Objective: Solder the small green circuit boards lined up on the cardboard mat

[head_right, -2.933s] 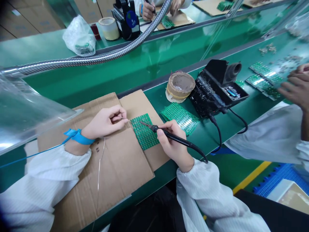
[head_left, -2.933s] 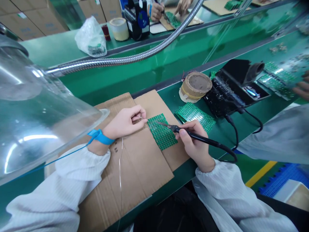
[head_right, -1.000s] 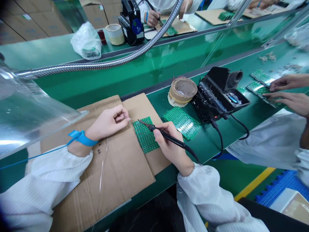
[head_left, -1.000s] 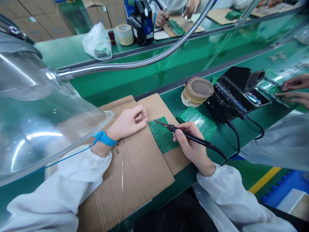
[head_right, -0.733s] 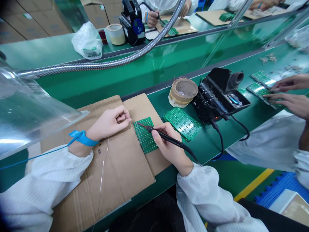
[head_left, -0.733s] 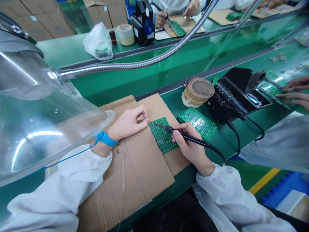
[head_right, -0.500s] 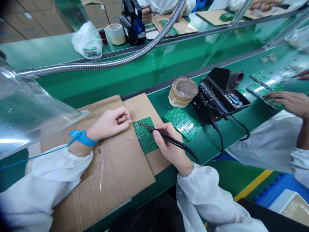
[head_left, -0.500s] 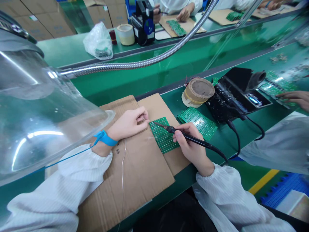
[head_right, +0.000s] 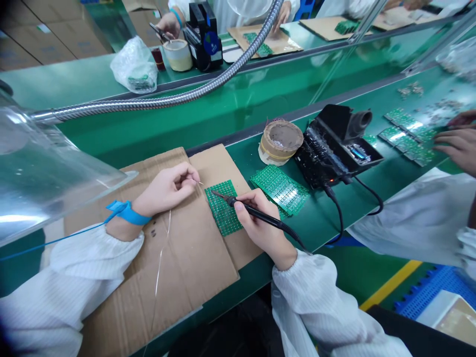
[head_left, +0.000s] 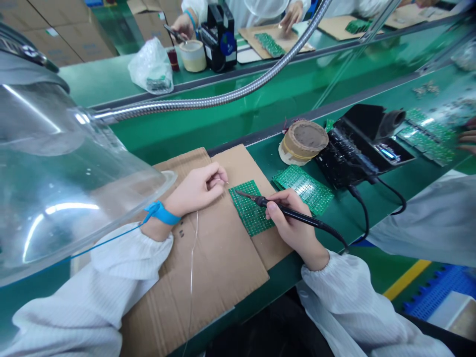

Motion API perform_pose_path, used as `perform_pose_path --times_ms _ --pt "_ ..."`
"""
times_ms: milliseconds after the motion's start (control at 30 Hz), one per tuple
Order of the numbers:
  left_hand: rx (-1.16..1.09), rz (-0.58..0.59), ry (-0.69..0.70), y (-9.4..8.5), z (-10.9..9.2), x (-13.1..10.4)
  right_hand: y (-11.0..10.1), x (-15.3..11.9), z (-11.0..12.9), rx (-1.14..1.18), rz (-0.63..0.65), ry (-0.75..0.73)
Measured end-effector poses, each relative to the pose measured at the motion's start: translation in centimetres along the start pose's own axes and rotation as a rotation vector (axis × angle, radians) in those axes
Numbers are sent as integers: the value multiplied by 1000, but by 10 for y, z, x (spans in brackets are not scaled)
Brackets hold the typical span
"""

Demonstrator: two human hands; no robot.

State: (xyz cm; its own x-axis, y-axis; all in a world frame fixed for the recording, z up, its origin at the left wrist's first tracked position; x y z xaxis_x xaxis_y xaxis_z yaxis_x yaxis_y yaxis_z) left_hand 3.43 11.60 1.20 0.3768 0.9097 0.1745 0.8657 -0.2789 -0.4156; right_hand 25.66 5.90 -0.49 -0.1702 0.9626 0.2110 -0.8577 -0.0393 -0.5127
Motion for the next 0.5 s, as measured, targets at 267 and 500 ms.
perform_pose_path --times_ms 267,500 --pt "-184 85 -53 3 2 -2 -16 -10 -6 85 -124 -6" --pt "-75 146 -14 10 3 -7 -10 -5 -1 47 -59 -35"
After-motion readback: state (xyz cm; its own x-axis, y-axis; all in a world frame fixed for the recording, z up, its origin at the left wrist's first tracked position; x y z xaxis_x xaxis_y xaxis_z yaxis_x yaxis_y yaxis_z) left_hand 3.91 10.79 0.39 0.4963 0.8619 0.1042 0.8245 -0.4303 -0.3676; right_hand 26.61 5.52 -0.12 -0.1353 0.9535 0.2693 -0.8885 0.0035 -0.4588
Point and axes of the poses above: each hand's wrist, its own x-axis towards the middle knuckle, its own y-axis out of the palm, z = x × y, the point moved 10 cm from there along x, towards the middle knuckle, and after that the axes turned 12 degrees about -x, right-handed, at the moved point
